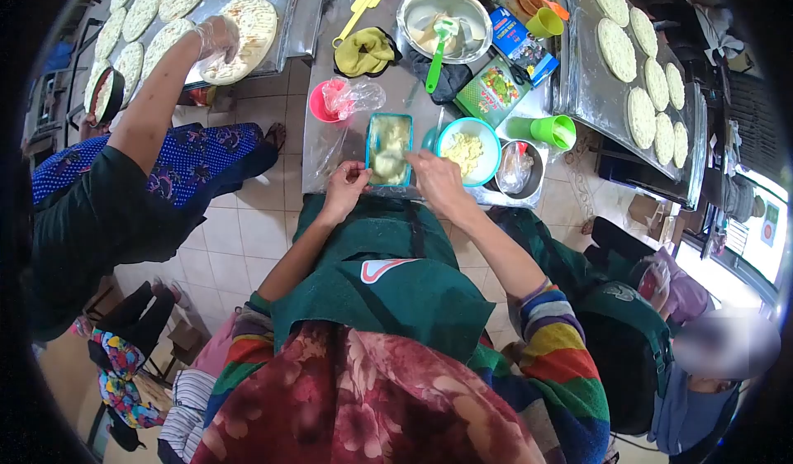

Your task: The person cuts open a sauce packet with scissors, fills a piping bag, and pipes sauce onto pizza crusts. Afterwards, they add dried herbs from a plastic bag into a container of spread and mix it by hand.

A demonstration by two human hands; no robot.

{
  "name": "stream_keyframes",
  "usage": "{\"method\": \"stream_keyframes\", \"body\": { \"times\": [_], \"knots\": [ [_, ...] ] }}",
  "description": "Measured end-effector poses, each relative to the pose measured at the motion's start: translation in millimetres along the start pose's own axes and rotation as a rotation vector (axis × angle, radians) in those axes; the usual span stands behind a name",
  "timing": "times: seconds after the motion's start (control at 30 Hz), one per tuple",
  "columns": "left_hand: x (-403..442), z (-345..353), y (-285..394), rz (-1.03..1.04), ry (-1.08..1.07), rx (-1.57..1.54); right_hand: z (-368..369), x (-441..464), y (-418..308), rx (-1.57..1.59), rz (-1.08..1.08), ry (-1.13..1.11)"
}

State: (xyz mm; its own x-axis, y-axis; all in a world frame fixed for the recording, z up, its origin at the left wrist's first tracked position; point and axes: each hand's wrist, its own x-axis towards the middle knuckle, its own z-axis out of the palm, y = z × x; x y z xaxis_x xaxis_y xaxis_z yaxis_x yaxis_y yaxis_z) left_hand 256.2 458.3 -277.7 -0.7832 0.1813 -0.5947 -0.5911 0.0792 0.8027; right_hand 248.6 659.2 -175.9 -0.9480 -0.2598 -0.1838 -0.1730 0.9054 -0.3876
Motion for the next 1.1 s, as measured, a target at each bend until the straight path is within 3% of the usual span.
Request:
{"method": "stream_keyframes", "body": {
  "times": [0.17,0.27,0.47,0.57,0.67,0.87,1.1],
  "knots": [
    [0,1,-2,0.023,0.032,-0.023,30,27,14,-0.147,0.005,0.079],
    [4,1,-5,0.028,0.048,-0.020,9,8,5,-0.100,-0.063,-0.004],
    [4,2,-11,0.048,0.042,-0.068,13,47,18,-0.206,-0.171,0.192],
    [4,3,-10,0.064,0.046,-0.059,15,27,22,-0.232,-0.007,0.042],
    [-1,7,0,0.044,0.048,0.000,7,8,16,-0.146,-0.002,-0.044],
    [2,7,-3,0.018,0.031,0.038,7,22,19,-0.168,0.063,0.026],
    [3,6,0,0.025,0.019,0.108,3,-6,-8,-0.096,-0.016,-0.104]
  ]
}}
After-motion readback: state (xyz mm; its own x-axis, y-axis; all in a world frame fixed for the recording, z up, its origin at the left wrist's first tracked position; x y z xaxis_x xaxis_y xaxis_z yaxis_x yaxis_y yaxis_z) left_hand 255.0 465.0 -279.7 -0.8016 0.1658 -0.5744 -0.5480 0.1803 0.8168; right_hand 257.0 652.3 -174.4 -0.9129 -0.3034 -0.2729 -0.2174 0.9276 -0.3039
